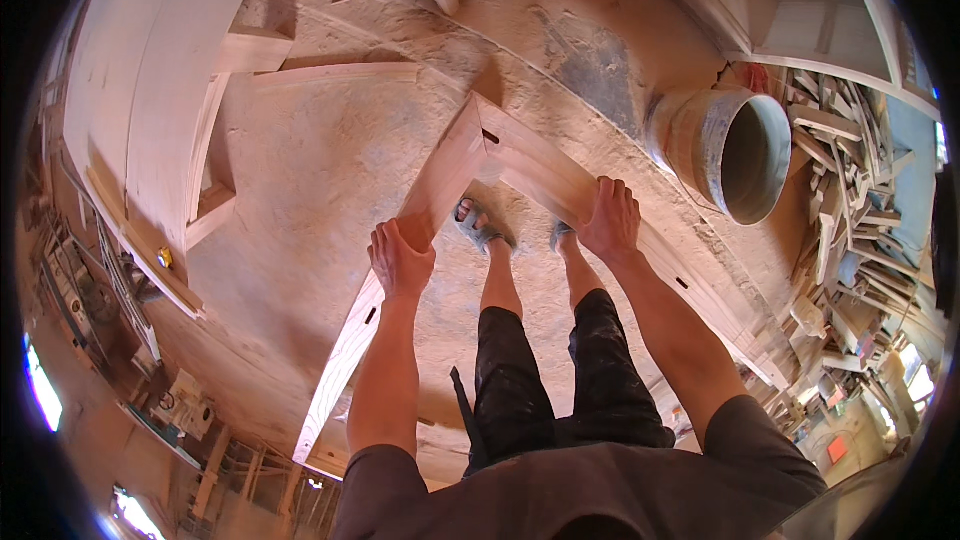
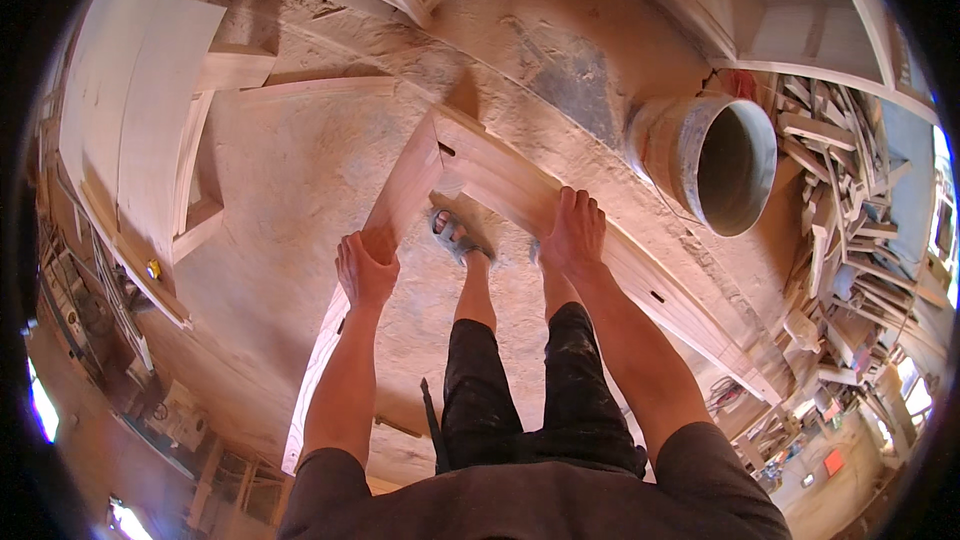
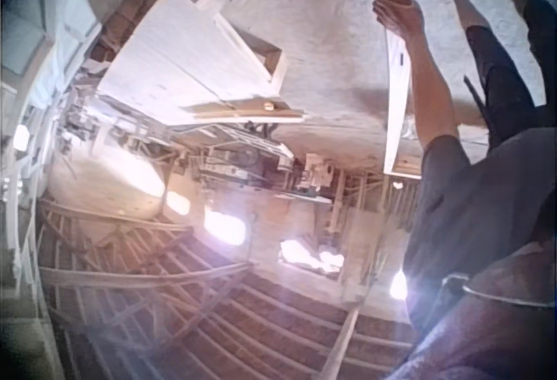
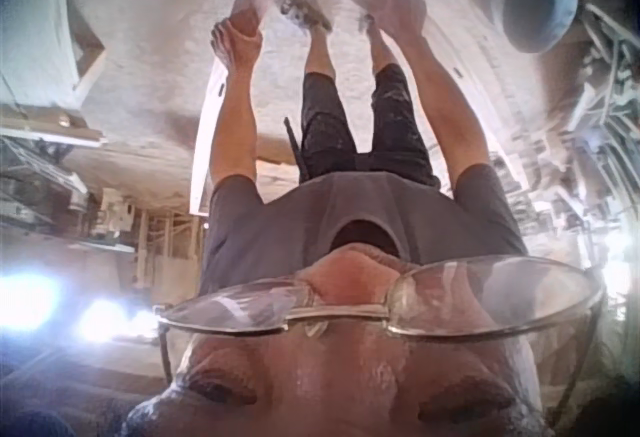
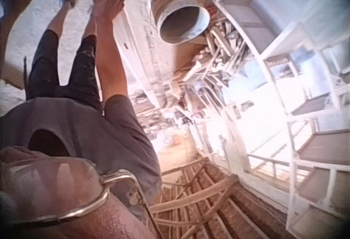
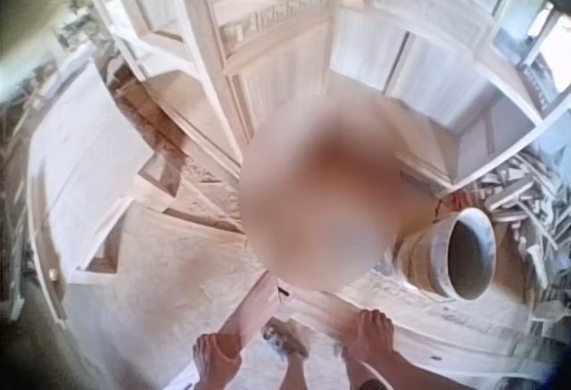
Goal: The person fits large wooden beams together to form a rectangular frame by hand, lifting and positioning each beam into prepared slots.
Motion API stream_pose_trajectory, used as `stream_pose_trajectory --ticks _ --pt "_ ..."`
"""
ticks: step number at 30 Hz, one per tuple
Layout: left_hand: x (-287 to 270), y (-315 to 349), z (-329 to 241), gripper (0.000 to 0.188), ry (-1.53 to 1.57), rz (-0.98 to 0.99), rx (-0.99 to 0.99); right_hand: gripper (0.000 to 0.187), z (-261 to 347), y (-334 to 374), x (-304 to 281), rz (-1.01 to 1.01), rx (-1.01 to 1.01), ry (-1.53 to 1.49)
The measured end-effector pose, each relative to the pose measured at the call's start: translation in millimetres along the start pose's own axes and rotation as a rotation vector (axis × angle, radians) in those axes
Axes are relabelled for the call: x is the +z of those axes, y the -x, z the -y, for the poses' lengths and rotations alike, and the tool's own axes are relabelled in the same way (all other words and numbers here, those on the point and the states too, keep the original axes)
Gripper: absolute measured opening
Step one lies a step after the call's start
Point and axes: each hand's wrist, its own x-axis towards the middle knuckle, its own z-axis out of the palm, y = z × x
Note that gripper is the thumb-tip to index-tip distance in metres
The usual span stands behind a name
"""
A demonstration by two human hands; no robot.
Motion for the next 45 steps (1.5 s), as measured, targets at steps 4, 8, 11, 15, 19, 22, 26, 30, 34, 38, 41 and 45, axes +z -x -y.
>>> stream_pose_trajectory --ticks 4,8,11,15,19,22,26,30,34,38,41,45 --pt "5.2 0.5 -0.2 0.067 -0.004 0.0 0.002 0.05 4.4 -0.2 0.7 -0.044 0.023 -0.012" --pt "6.4 2.3 -1.9 0.063 0.034 0.003 -0.022 0.054 0.2 -2.0 1.7 -0.001 0.037 0.013" --pt "3.9 -1.3 -0.6 0.068 0.022 0.019 -0.006 0.06 -1.1 -3.4 1.3 0.03 0.025 0.019" --pt "-3.8 -8.5 -3.4 0.076 0.058 0.05 0.071 0.075 -6.2 -4.3 10.1 0.029 0.038 0.04" --pt "-2.7 -7.5 -1.4 0.076 0.021 0.065 0.035 0.067 1.3 -5.0 8.0 0.027 0.048 0.023" --pt "0.8 -6.4 -9.1 0.074 -0.019 0.017 -0.004 0.071 5.2 -5.2 5.4 0.015 0.06 0.024" --pt "1.5 -6.8 -14.7 0.07 -0.019 -0.035 -0.018 0.08 6.4 -4.5 6.4 0.016 0.059 0.041" --pt "5.8 -8.4 -7.7 0.066 0.017 -0.075 0.026 0.086 4.8 -5.3 8.5 0.034 0.065 0.054" --pt "5.8 -9.6 -7.0 0.063 0.035 -0.071 0.047 0.085 5.7 -4.5 9.6 -0.015 0.032 0.085" --pt "2.0 -14.0 -8.7 0.061 0.043 -0.043 0.041 0.079 7.0 -5.5 8.7 -0.014 0.03 0.086" --pt "0.4 -12.3 -7.5 0.059 0.043 -0.049 0.053 0.065 10.9 -5.7 6.4 0.004 0.042 0.088" --pt "-1.6 -13.3 -7.1 0.058 0.017 -0.029 0.041 0.051 15.5 -4.8 2.5 0.071 0.073 0.092"
